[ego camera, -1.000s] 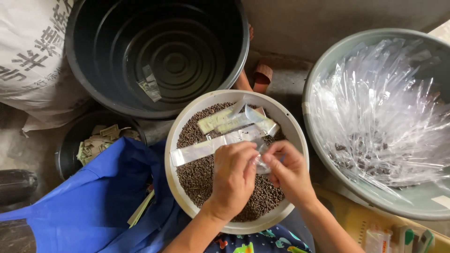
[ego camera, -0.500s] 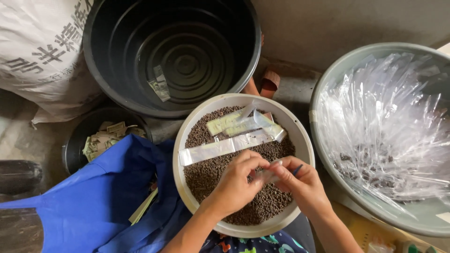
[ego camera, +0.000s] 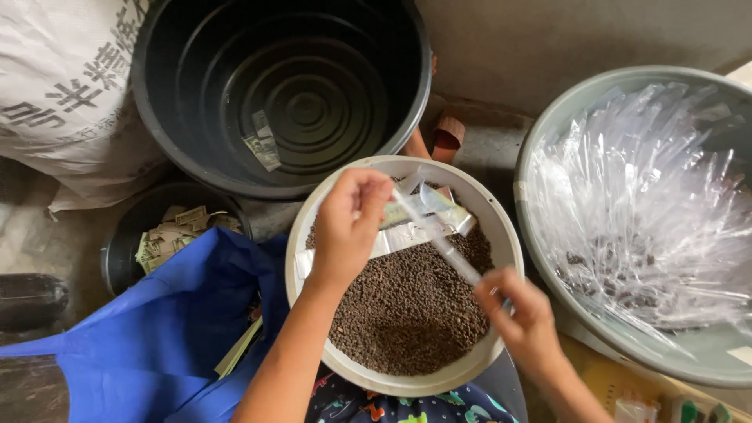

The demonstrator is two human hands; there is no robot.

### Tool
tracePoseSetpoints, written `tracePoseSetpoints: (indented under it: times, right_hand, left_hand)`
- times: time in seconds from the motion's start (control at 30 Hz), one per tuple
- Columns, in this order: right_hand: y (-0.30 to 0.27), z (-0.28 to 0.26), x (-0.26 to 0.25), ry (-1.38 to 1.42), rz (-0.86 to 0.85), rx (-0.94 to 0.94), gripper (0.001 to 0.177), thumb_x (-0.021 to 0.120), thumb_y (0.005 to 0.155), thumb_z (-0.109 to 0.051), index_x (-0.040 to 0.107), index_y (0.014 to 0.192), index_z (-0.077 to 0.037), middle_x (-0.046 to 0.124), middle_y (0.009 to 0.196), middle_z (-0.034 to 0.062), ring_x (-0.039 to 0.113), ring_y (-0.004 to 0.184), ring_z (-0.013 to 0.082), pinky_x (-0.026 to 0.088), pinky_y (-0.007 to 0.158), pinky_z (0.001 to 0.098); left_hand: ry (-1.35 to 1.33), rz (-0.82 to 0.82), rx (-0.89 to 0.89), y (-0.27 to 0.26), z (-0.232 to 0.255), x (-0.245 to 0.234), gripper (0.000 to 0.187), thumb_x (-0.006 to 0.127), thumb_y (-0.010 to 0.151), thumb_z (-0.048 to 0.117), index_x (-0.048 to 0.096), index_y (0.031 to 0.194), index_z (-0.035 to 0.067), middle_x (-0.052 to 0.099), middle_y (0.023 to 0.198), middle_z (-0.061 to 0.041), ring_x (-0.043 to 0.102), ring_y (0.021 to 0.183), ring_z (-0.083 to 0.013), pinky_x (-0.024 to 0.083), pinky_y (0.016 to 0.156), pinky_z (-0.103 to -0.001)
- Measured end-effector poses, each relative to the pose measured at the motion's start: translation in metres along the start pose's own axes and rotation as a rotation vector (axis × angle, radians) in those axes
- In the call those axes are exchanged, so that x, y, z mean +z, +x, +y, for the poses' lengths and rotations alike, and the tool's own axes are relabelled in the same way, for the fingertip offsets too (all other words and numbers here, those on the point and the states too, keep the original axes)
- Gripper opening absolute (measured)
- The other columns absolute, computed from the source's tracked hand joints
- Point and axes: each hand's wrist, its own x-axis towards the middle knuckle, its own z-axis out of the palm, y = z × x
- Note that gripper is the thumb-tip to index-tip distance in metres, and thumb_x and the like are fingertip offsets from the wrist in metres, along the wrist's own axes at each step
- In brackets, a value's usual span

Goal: Sorting and retrieving small sealed packets from a large bowl of pellets, occasionally using a small tool to assist in moving items.

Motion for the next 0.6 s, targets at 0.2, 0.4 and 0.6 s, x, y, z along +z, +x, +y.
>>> tracePoseSetpoints:
  times: [0.2,0.4,0.6]
  right_hand:
    - [0.017,0.083,-0.084,-0.211,0.425,-0.011,0.006,0.069,0.102,0.007,0.065,0.103,0.002,0.062,0.117,0.0078,0.046,0.079,0.0129,0.039,0.070,0.0251]
    - [0.026,0.198,-0.132,-0.781,0.464,0.049,0.007,0.076,0.105,-0.008,0.078,0.107,-0.001,0.066,0.111,0.0175,0.063,0.083,0.0324,0.052,0.074,0.0401]
    - [0.036,0.269,-0.102,-0.805,0.195,0.503,0.046,0.065,0.105,-0.040,0.064,0.139,-0.008,0.056,0.126,0.0220,0.066,0.103,0.0576,0.053,0.092,0.0636]
  left_hand:
    - [0.936,-0.530,0.037,-0.035,-0.106,0.042,0.022,0.063,0.096,0.013,0.068,0.114,0.002,0.065,0.102,-0.013,0.059,0.096,-0.0267,0.048,0.092,-0.043]
    - [0.848,-0.698,0.238,-0.063,-0.100,0.021,0.018,0.059,0.092,0.001,0.072,0.100,0.011,0.063,0.104,-0.007,0.052,0.096,-0.0232,0.036,0.094,-0.044]
    - [0.716,-0.495,0.327,-0.047,-0.084,0.030,0.022,0.061,0.097,0.001,0.074,0.109,0.016,0.066,0.095,-0.004,0.062,0.094,-0.0181,0.047,0.089,-0.035]
